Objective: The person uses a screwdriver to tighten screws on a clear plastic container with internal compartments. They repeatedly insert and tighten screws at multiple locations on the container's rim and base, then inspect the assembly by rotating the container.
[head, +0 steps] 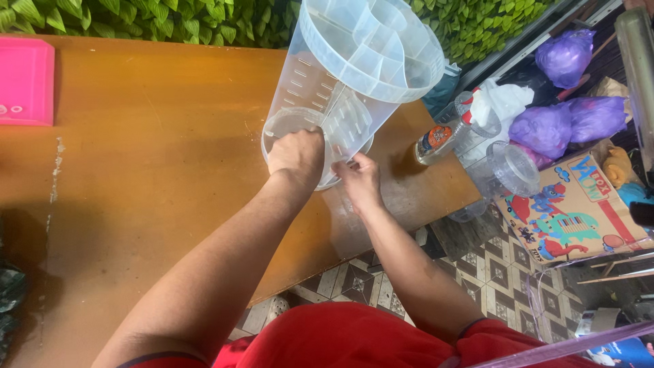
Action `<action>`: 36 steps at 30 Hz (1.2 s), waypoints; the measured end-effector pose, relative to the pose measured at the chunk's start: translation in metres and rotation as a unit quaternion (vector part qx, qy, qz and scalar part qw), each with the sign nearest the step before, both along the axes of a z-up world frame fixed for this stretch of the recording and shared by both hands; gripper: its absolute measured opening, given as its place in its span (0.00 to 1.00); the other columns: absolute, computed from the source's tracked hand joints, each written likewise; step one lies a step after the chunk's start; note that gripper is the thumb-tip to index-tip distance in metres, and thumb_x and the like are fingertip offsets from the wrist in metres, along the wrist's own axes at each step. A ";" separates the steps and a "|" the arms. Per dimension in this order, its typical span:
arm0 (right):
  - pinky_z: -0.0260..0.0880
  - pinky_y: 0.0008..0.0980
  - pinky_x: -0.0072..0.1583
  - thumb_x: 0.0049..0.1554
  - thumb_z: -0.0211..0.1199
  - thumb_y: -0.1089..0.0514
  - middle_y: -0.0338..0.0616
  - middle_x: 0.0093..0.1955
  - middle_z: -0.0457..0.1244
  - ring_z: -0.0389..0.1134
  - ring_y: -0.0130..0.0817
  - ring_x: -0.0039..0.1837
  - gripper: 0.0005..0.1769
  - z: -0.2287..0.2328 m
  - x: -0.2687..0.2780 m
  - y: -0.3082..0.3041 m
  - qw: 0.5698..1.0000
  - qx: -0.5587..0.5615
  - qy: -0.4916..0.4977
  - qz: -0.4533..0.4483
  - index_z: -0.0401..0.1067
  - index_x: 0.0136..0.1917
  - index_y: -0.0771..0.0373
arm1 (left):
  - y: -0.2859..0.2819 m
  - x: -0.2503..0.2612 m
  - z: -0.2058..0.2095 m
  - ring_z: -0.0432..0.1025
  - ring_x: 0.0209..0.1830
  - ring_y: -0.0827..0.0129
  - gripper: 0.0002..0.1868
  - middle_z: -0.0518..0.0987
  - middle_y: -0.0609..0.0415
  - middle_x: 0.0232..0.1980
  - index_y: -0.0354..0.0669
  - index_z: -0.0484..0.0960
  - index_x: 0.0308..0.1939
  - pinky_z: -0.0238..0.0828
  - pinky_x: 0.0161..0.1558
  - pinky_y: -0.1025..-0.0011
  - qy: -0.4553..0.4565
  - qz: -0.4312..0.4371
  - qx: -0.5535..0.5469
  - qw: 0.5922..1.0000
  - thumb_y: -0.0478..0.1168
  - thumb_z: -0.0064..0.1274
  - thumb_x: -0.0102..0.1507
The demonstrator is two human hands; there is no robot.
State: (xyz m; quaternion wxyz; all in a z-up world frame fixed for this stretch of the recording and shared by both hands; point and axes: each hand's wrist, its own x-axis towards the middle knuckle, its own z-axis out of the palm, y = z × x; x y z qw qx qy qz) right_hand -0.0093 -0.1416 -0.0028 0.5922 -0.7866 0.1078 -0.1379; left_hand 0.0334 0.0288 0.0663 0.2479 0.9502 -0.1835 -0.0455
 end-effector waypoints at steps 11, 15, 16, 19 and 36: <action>0.66 0.23 0.44 0.51 0.64 0.68 0.38 0.39 0.70 0.66 0.21 0.40 0.20 0.005 -0.003 0.003 1.000 -0.007 -0.006 0.007 0.79 0.58 0.66 | -0.007 -0.004 -0.016 0.80 0.49 0.49 0.37 0.82 0.39 0.49 0.57 0.51 0.79 0.79 0.48 0.57 0.080 -0.031 0.004 0.996 0.36 0.47 0.68; 0.66 0.23 0.44 0.51 0.64 0.68 0.38 0.39 0.69 0.65 0.21 0.39 0.23 0.006 -0.003 0.004 1.000 -0.011 -0.007 0.002 0.79 0.61 0.65 | -0.011 -0.005 -0.015 0.78 0.51 0.48 0.39 0.81 0.39 0.50 0.59 0.52 0.79 0.76 0.51 0.55 0.102 -0.001 -0.046 0.994 0.37 0.49 0.66; 0.67 0.23 0.44 0.51 0.64 0.68 0.38 0.39 0.69 0.65 0.21 0.39 0.23 0.006 -0.003 0.004 1.000 -0.013 -0.005 0.002 0.79 0.61 0.64 | -0.013 -0.006 -0.014 0.79 0.52 0.48 0.39 0.81 0.40 0.50 0.59 0.52 0.80 0.77 0.52 0.55 0.116 0.009 -0.053 0.992 0.37 0.49 0.66; 0.68 0.24 0.44 0.52 0.64 0.69 0.38 0.40 0.69 0.65 0.21 0.40 0.24 0.007 -0.002 0.005 1.000 -0.020 0.004 -0.003 0.79 0.62 0.63 | -0.015 -0.007 -0.012 0.79 0.52 0.48 0.39 0.82 0.40 0.49 0.59 0.52 0.79 0.77 0.53 0.55 0.149 0.034 -0.079 0.985 0.38 0.50 0.66; 0.70 0.25 0.58 0.56 0.67 0.65 0.41 0.58 0.69 0.68 0.23 0.52 0.34 0.003 -0.008 0.004 0.997 0.058 0.004 0.055 0.65 0.75 0.64 | 0.030 -0.035 -0.039 0.76 0.55 0.44 0.32 0.81 0.37 0.53 0.66 0.70 0.71 0.70 0.58 0.52 0.174 0.058 -0.175 0.967 0.35 0.41 0.62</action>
